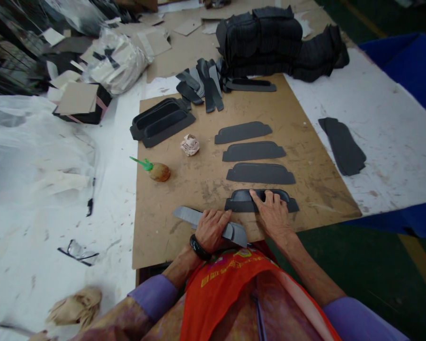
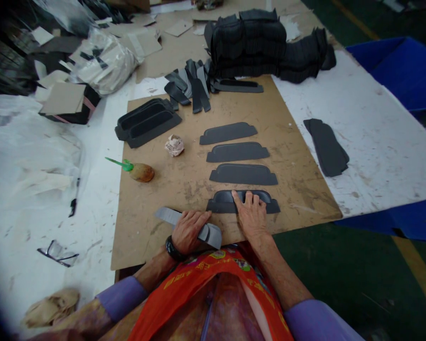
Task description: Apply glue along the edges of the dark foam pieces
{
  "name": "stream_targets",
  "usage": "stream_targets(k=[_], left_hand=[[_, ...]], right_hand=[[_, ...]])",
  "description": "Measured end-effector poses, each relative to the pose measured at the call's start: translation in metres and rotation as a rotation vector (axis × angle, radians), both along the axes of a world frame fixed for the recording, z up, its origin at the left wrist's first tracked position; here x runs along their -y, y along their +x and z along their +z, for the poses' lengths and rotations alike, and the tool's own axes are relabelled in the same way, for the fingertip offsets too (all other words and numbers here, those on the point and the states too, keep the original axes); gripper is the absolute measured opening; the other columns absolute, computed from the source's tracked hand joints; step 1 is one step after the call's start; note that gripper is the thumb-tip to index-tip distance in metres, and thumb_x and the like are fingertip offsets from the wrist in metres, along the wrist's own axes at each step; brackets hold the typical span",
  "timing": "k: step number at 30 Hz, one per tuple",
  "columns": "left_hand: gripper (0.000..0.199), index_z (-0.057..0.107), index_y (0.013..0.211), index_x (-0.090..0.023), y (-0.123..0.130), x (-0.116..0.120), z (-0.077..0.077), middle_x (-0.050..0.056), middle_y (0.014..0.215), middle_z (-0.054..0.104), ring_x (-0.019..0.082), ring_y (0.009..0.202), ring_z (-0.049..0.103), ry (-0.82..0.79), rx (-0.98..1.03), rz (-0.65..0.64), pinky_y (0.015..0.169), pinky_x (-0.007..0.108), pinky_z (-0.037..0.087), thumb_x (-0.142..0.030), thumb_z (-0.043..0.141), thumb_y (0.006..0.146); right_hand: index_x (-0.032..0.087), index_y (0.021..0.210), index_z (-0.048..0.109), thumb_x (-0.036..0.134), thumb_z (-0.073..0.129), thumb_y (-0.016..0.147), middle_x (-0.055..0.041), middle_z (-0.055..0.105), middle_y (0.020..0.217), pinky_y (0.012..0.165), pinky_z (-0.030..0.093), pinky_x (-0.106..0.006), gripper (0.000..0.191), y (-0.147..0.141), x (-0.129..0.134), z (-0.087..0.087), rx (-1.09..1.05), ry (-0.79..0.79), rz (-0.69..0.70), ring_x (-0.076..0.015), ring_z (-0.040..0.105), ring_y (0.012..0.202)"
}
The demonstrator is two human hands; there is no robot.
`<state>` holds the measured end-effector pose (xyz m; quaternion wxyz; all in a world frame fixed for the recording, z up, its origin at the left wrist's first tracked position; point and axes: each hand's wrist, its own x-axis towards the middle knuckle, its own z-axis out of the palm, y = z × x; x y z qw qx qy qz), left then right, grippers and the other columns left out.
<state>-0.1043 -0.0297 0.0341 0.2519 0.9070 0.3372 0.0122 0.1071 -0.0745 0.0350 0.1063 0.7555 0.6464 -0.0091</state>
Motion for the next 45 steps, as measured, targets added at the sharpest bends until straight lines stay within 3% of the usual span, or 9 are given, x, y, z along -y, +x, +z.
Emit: stream_targets(k=[6,10,14,18,25,30,37,41,45], left_hand=[[0.037,0.058,0.110,-0.017,-0.005,-0.009,0.012,0.006,0.079,0.064,0.018,0.071,0.058,-0.523,0.169,0.303,0.067,0.031,0.045,-0.033,0.039,0.083],[0.045,0.056,0.111,-0.015,-0.006,-0.025,0.018,-0.003,0.063,0.050,0.008,0.047,0.042,-1.034,0.423,0.521,0.046,0.021,0.034,-0.047,0.044,0.082],[0.047,0.053,0.117,-0.017,-0.009,-0.037,0.015,-0.002,0.074,0.051,0.004,0.046,0.038,-1.598,0.697,0.496,0.043,0.019,0.029,-0.045,0.051,0.079],[0.043,0.056,0.113,-0.014,-0.013,-0.040,0.009,0.000,0.075,0.055,0.005,0.048,0.044,-1.792,0.729,0.452,0.046,0.020,0.034,-0.043,0.052,0.081],[0.049,0.060,0.104,-0.010,-0.002,-0.040,0.007,0.012,0.094,0.067,0.018,0.073,0.065,-1.784,0.616,0.503,0.068,0.030,0.049,-0.047,0.065,0.072],[0.049,0.062,0.095,-0.011,0.013,-0.033,0.004,0.009,0.083,0.069,0.020,0.072,0.066,-1.606,0.569,0.584,0.067,0.030,0.049,-0.050,0.070,0.065],[0.048,0.062,0.089,-0.013,0.015,-0.036,0.014,0.000,0.060,0.061,0.014,0.052,0.058,-1.368,0.518,0.587,0.053,0.026,0.045,-0.055,0.066,0.066],[0.038,0.064,0.077,-0.015,0.012,-0.051,0.025,-0.005,0.048,0.046,0.009,0.043,0.043,-0.958,0.400,0.526,0.045,0.022,0.034,-0.052,0.053,0.078],[0.029,0.060,0.064,-0.019,0.018,-0.062,0.026,-0.002,0.054,0.050,0.012,0.052,0.045,-0.348,0.160,0.385,0.051,0.024,0.033,-0.037,0.048,0.084]], right_hand=[[0.017,0.129,0.048,0.009,0.040,0.081,-0.0168,0.051,0.118,0.078,0.043,-0.043,0.048,0.011,0.001,-0.008,-0.215,0.030,-0.061,-0.0291,0.048,0.099],[0.013,0.118,0.057,0.010,0.042,0.079,-0.0145,0.056,0.116,0.086,0.043,-0.040,0.041,0.022,0.001,-0.010,-0.403,0.086,-0.120,-0.0261,0.051,0.102],[0.014,0.107,0.062,0.014,0.039,0.082,-0.0118,0.061,0.111,0.089,0.043,-0.036,0.034,0.028,-0.002,-0.009,-0.505,0.169,-0.196,-0.0216,0.055,0.101],[0.017,0.101,0.064,0.024,0.039,0.084,-0.0109,0.066,0.103,0.086,0.044,-0.041,0.031,0.034,-0.008,-0.002,-0.615,0.263,-0.337,-0.0231,0.060,0.094],[0.018,0.088,0.066,0.045,0.051,0.078,-0.0051,0.068,0.082,0.069,0.047,-0.031,0.033,-0.003,-0.018,0.025,-1.029,0.240,-0.440,-0.0191,0.061,0.074],[0.016,0.062,0.061,0.043,0.059,0.071,0.0023,0.057,0.056,0.051,0.039,-0.022,0.029,-0.041,-0.024,0.020,-1.362,0.175,-0.493,-0.0119,0.051,0.053],[0.019,0.076,0.050,0.052,0.061,0.070,0.0015,0.058,0.067,0.058,0.047,-0.027,0.035,0.024,-0.030,0.018,-1.633,0.416,-0.765,-0.0113,0.054,0.055],[0.022,0.077,0.050,0.052,0.062,0.069,0.0035,0.057,0.067,0.057,0.046,-0.026,0.034,0.077,-0.047,0.029,-1.646,0.477,-0.741,-0.0117,0.054,0.056],[0.021,0.091,0.063,0.045,0.054,0.078,-0.0010,0.066,0.084,0.073,0.045,-0.030,0.028,0.094,-0.081,0.034,-1.270,0.274,-0.343,-0.0168,0.060,0.079]])
